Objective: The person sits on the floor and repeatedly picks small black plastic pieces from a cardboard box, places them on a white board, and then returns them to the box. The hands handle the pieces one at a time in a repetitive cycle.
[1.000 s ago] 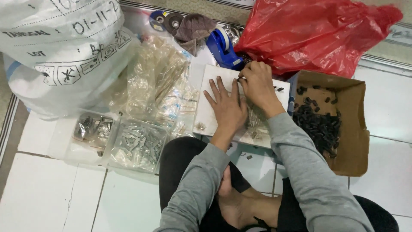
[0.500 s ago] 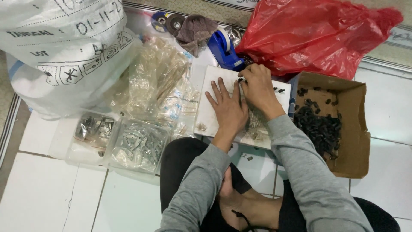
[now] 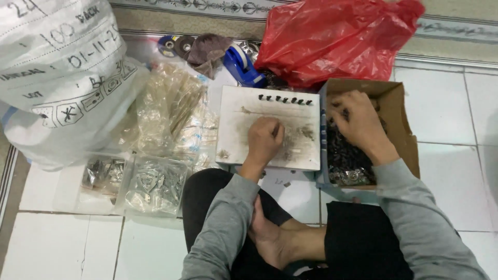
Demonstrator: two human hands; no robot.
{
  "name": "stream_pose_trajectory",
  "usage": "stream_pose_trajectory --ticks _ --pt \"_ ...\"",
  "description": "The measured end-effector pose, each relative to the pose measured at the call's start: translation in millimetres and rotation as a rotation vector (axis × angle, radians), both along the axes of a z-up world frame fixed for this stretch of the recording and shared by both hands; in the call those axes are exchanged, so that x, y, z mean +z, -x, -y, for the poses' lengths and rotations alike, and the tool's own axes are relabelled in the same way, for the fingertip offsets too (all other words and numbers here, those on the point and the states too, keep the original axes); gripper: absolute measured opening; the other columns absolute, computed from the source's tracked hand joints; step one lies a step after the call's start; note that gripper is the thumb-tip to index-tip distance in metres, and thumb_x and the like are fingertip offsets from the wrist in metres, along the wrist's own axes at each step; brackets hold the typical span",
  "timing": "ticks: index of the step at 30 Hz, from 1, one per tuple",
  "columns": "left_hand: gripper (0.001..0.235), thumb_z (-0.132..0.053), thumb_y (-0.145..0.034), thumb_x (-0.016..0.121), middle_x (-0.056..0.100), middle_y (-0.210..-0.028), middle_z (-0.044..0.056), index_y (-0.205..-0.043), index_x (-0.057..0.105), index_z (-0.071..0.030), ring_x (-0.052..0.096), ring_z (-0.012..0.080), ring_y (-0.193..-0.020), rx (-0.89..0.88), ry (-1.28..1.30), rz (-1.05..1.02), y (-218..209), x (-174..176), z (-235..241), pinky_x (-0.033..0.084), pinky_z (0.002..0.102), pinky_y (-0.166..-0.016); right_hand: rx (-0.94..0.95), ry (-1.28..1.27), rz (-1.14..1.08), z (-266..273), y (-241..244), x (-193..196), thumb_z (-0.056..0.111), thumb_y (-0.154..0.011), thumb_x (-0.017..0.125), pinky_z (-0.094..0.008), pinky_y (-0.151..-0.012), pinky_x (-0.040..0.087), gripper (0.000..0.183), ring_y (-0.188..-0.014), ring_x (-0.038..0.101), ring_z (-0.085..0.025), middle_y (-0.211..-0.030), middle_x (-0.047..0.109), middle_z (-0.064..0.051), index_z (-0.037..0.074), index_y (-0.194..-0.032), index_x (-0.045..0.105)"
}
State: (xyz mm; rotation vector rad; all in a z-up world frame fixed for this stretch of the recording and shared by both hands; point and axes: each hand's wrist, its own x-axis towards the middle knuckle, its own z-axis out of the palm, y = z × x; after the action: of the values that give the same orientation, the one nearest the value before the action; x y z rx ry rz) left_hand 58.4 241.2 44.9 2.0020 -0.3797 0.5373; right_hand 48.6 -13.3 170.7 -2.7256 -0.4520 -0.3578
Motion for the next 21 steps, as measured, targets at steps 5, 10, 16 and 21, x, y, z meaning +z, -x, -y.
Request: stream_pose_trajectory --ticks 5,10,16,21 --pt "0.028 -0.008 -0.085 0.068 0.052 -0.049 0.003 -0.061 0.055 -0.013 0.052 0.0216 -0.047 -0.277 -0.084 -0.117 41.5 45.0 6.1 0.044 0.030 -0.050 -0.256 0.085 -0.285 63.3 94.9 4.7 0.020 -0.091 0.074 -0.050 -0.088 0.053 0.024 -0.100 0.068 -0.045 -0.099 0.071 -0.022 0.004 -0.108 0.074" --pt "0.023 -0.017 -0.086 0.069 0.054 -0.054 0.003 -0.067 0.056 -0.012 0.060 0.0248 -0.054 -0.434 -0.213 -0.230 73.8 67.0 24.5 0.047 0.034 -0.051 -0.467 -0.107 -0.530 100.9 160.4 -35.0 0.022 -0.092 0.071 -0.050 -0.087 0.056 0.028 -0.105 0.071 -0.043 -0.105 0.077 -0.022 0.008 -0.115 0.077" --pt "0.025 -0.012 -0.093 0.065 0.067 -0.101 0.020 -0.114 0.065 0.001 0.069 0.0335 -0.101 -0.555 -0.408 -0.211 109.6 112.4 80.9 0.060 0.037 -0.083 -0.505 -0.157 -0.733 105.8 141.4 -58.6 0.029 -0.092 0.070 -0.053 -0.091 0.059 0.045 -0.112 0.071 -0.042 -0.116 0.076 -0.022 0.005 -0.130 0.072" --pt "0.033 -0.005 -0.090 0.067 0.066 -0.107 0.024 -0.121 0.064 0.008 0.068 0.0355 -0.105 -0.617 -0.555 -0.228 109.0 68.4 148.4 0.061 0.038 -0.087 -0.560 -0.104 -0.841 116.0 130.2 -90.3 0.021 -0.092 0.069 -0.053 -0.089 0.060 0.041 -0.112 0.071 -0.040 -0.123 0.074 -0.020 0.009 -0.131 0.073"
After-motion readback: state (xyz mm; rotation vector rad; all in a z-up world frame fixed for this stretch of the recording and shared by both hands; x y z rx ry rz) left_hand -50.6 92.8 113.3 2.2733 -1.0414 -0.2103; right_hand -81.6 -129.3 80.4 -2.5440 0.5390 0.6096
